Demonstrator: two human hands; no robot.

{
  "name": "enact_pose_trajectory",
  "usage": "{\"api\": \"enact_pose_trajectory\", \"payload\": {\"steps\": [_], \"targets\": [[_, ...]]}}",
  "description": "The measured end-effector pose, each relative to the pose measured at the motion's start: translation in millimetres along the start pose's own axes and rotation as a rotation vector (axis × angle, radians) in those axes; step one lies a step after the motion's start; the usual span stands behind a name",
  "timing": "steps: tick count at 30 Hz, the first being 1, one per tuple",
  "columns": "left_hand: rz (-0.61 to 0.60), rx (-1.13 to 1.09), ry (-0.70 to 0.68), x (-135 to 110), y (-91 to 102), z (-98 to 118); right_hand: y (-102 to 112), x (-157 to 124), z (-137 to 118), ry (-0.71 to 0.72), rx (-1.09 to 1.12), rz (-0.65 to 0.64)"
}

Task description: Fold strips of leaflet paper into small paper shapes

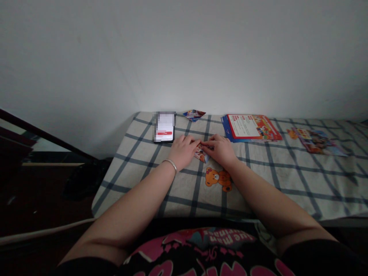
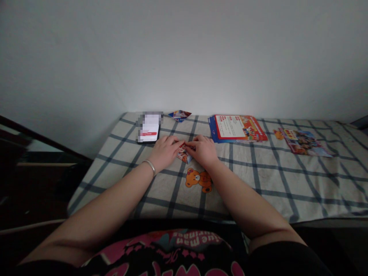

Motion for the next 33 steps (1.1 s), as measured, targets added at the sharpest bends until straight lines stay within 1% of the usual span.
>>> {"api": "enact_pose_trajectory", "payload": {"steps": [5, 7, 10, 12, 15, 23, 29, 33], "targets": [[0.009, 0.013, 0.011, 0, 4.3, 4, 0, 0, -2, 0.002, 0.011, 0.015], [0.004, 0.033, 0.012, 0, 6.6, 7, 2, -1, -3, 0.03, 0.0, 0.026], [0.005, 0.061, 0.021, 0, 8.0, 9, 8, -3, -4, 0.151, -0.018, 0.023], [0.014, 0.064, 0.023, -1, 7.7, 10, 11, -5, -4, 0.25, -0.015, -0.019], [0.022, 0.055, 0.024, 0, 6.9, 10, 15, -8, -6, 0.322, -0.011, -0.079], [0.011, 0.058, 0.05, 2, 10.9, 14, 23, -6, -14, 0.325, -0.09, -0.159], [0.026, 0.043, 0.066, 2, 10.6, 13, 26, -6, -5, 0.278, -0.075, -0.158], [0.028, 0.065, 0.055, 2, 10.4, 14, 33, -5, -1, 0.284, -0.123, -0.18]]}}
Point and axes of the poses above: each hand's wrist, its own x-axis towards the middle knuckle, its own y-axis out of the back of the hand, z = x × y, the point moved 1 cm from there along x, towards the middle knuckle, and after that the axes turned 3 degrees about z, right-handed, at the moved point
